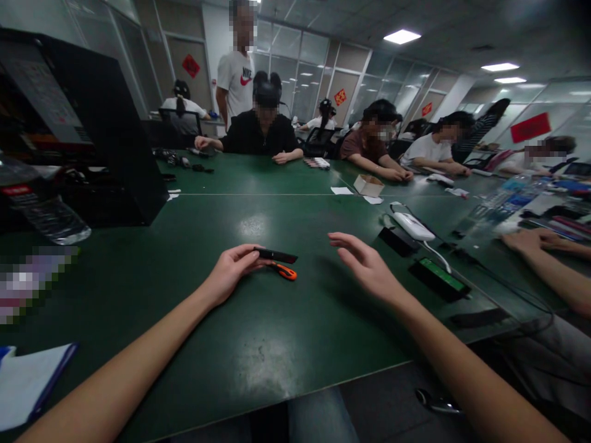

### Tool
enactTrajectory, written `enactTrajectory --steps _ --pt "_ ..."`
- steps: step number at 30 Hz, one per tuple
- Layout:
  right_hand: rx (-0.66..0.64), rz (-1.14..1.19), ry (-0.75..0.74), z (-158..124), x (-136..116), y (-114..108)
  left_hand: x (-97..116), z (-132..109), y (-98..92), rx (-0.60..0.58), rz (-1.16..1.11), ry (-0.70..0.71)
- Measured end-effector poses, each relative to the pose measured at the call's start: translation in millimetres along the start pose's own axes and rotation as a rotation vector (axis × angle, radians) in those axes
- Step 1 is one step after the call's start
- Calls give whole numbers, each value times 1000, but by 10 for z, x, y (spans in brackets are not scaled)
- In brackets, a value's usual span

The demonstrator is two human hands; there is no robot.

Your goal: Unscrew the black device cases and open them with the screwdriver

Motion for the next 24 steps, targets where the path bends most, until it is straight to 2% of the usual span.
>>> enactTrajectory --steps 3,5,8,10,12,14,18,21,23,24 --pt "-198 78 -132 121 -337 618 -10 -51 76 -84 46 30" --pt "-300 107 -229 100 -501 906 -10 -79 106 -119 34 40" --pt "-369 157 -266 1 -636 1095 -8 -116 139 -154 16 43" --pt "-356 138 -253 -63 -648 1037 -6 -137 161 -176 29 41" --pt "-300 27 -257 -108 -569 815 -7 -147 165 -178 47 29" --pt "-205 -159 -267 -131 -367 422 -13 -139 149 -160 61 12" --pt "93 -583 -248 -181 337 -749 -31 -94 113 -124 48 -13" --pt "303 -870 -175 -310 879 -1571 -46 -64 103 -113 27 -23" --pt "350 -932 -120 -422 1141 -1880 -48 -59 106 -115 28 -25" --pt "354 -936 -103 -475 1231 -1958 -45 -60 107 -114 28 -26"
Point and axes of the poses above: each hand's wrist, its own z-axis towards the middle knuckle, its own y-axis out of the palm, x = y × z, the point moved 8 cm from there along z, towards the middle knuckle, and after that the axes turned 14 degrees about x, right-handed, at the moved point
